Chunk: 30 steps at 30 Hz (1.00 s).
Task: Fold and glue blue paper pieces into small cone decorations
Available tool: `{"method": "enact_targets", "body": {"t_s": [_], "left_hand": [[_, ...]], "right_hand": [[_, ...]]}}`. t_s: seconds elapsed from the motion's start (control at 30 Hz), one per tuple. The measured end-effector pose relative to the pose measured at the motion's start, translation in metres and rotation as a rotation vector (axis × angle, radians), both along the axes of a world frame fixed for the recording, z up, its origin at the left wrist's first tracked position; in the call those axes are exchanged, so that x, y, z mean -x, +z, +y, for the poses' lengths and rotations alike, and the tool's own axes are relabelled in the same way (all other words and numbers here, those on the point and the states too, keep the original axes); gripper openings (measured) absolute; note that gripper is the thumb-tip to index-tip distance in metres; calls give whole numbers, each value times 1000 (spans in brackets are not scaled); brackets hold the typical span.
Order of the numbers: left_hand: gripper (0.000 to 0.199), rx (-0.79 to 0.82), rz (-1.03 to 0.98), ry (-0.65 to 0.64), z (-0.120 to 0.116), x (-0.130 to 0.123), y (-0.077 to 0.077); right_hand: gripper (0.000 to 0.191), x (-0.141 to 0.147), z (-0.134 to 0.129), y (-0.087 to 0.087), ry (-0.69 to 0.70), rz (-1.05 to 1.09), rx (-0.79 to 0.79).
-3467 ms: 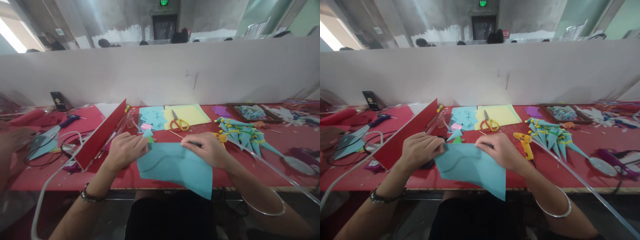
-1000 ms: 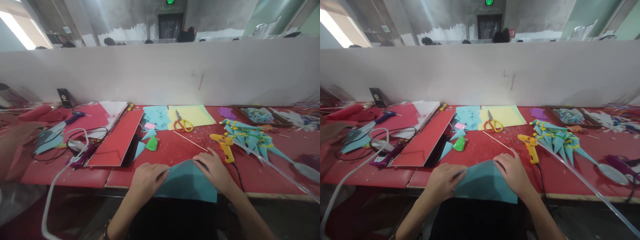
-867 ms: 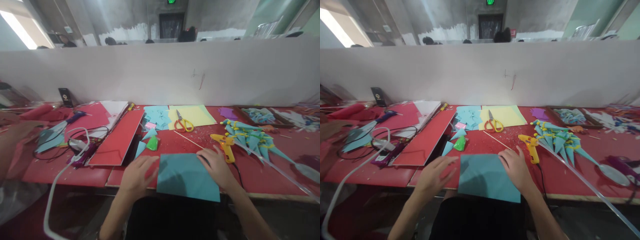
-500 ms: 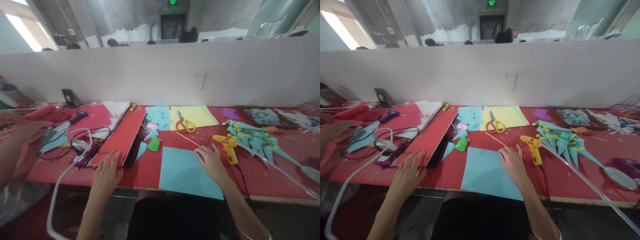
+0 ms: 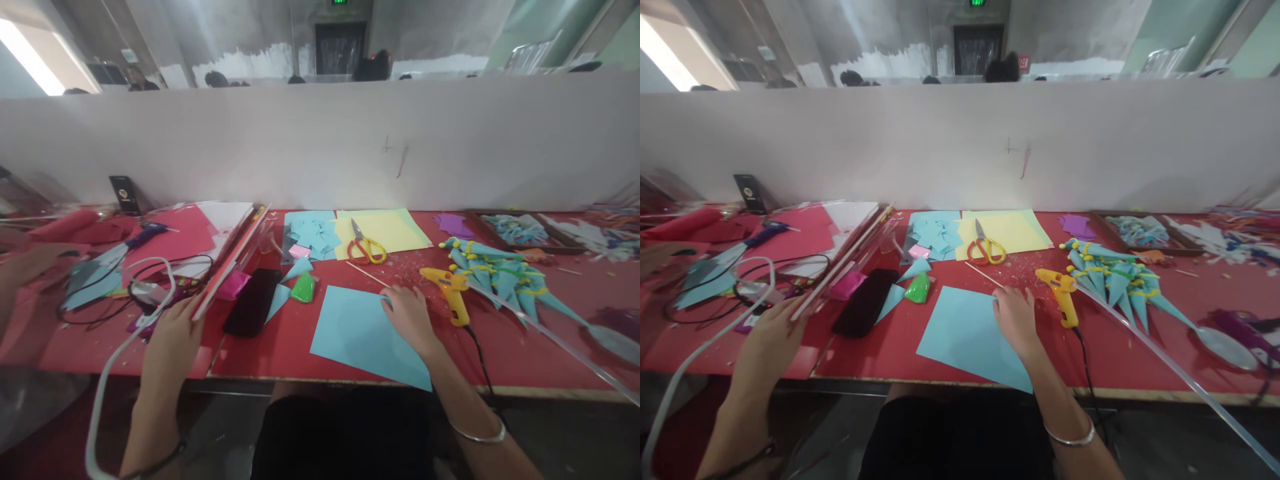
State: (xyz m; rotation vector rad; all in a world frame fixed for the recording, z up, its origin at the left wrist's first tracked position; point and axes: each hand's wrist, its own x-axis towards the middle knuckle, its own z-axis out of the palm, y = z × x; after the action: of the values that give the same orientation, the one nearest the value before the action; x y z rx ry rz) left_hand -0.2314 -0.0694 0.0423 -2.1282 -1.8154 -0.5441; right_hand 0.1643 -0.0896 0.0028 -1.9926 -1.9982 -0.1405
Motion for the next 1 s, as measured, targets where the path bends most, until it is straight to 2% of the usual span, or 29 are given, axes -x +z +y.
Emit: {"method": "enact_targets", "body": {"t_s": [0.1, 0.2, 0.27, 0.37, 0.47, 0.6, 0.7, 0.8, 0.93, 1.0], "left_hand": [[27, 7, -105, 108, -5, 4, 14], [26, 136, -100, 339, -8, 6, 27], [30, 176, -105, 429, -8, 8, 32], [27, 131, -144, 477, -5, 12, 35], [21, 71, -164, 446, -3, 15, 34], [22, -22, -144, 412, 0, 22, 29], [19, -114, -164, 445, 2, 26, 25], [19, -145, -223, 516, 5, 31, 22], [36, -49, -287, 603, 11, 41, 17], [39, -68, -287, 523, 15, 47, 12]], "right_hand": [[16, 2, 1, -3, -4, -54, 39], [16, 1, 1, -6, -3, -56, 56], [15, 0, 1, -7, -4, -55, 56], [16, -1, 2, -8, -5, -50, 51], [17, 0, 1, -10, -4, -36, 48], [27, 0, -6, -9, -9, 5, -68], [29, -7, -25, -1, 31, 154, -138], [20, -25, -54, 7, 84, 446, -38], [26, -57, -90, 4, -149, 582, 58], [30, -73, -100, -4, -339, 571, 38]]}}
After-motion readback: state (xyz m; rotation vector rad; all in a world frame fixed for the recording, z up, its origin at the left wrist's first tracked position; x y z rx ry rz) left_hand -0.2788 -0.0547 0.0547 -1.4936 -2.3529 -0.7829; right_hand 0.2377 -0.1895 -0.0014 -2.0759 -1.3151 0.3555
